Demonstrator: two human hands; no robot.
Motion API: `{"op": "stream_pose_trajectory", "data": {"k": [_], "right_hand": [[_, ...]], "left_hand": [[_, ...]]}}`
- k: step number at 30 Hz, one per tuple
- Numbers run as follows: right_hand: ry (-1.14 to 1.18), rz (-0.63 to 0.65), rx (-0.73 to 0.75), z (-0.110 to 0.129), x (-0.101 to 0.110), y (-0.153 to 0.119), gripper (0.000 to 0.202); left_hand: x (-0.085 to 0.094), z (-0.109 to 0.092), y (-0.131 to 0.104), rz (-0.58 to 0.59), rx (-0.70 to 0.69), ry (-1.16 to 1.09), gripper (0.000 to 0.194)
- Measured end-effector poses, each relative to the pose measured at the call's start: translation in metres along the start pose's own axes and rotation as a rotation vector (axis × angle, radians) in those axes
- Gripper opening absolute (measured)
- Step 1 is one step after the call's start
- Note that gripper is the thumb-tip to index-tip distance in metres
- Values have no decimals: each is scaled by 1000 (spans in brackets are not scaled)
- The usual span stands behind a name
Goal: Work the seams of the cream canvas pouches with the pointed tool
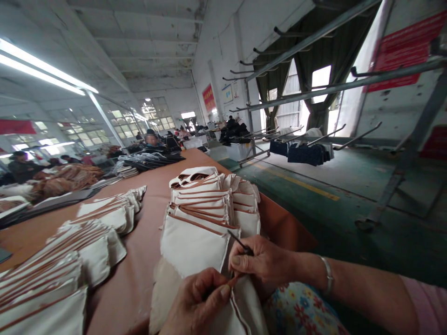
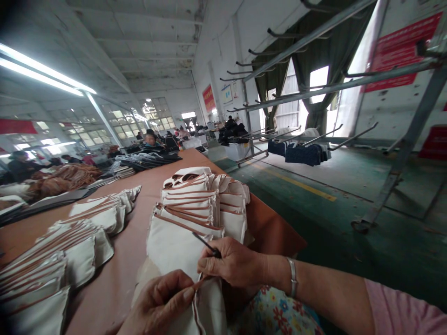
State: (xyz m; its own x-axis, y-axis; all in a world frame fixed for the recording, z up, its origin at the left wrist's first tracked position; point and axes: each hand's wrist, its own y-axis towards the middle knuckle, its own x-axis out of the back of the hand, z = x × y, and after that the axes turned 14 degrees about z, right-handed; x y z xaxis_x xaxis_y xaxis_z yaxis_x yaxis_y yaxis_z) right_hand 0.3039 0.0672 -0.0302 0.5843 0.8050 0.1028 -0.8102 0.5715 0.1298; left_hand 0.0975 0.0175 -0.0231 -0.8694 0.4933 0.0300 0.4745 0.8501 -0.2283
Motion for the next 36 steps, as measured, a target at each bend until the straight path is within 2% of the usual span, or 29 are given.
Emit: {"op": "stream_pose_trajectory", "data": {"k": [4,8,11,13,17,21,24,26,29,32,36], "right_hand": [[-145,167,-63,7,6,7,31],[-159,192,-60,2,5,8,24],[-70,124,-64,-6,3,7,30],[-36,95,-67,-11,2,6,33],[8,116,-47,-13,2,4,41],[87,100,-72,-11,0,4,47],[204,71,-117,-12,-2,4,50],[264,42,-128,-14,-4,3,50],[284,-2,-130,-17,-7,2,49],[245,-21,-118,-20,-9,2,47],[228,-12,-126,-22,-11,2,45]], "left_hand": [[-2,-6,-2,-14,-20,135,44],[-1,-7,-2,8,-99,219,44],[4,-5,-2,119,-67,53,42],[8,-1,-2,148,-50,-59,43],[11,5,-3,137,-1,-233,34],[10,9,-3,57,47,-306,19],[8,13,-5,-43,-70,-141,21],[7,14,-7,-122,-177,79,21],[3,15,-11,-202,-394,469,7],[3,17,-12,-248,-616,787,16],[9,22,-11,-225,-700,1088,24]]}}
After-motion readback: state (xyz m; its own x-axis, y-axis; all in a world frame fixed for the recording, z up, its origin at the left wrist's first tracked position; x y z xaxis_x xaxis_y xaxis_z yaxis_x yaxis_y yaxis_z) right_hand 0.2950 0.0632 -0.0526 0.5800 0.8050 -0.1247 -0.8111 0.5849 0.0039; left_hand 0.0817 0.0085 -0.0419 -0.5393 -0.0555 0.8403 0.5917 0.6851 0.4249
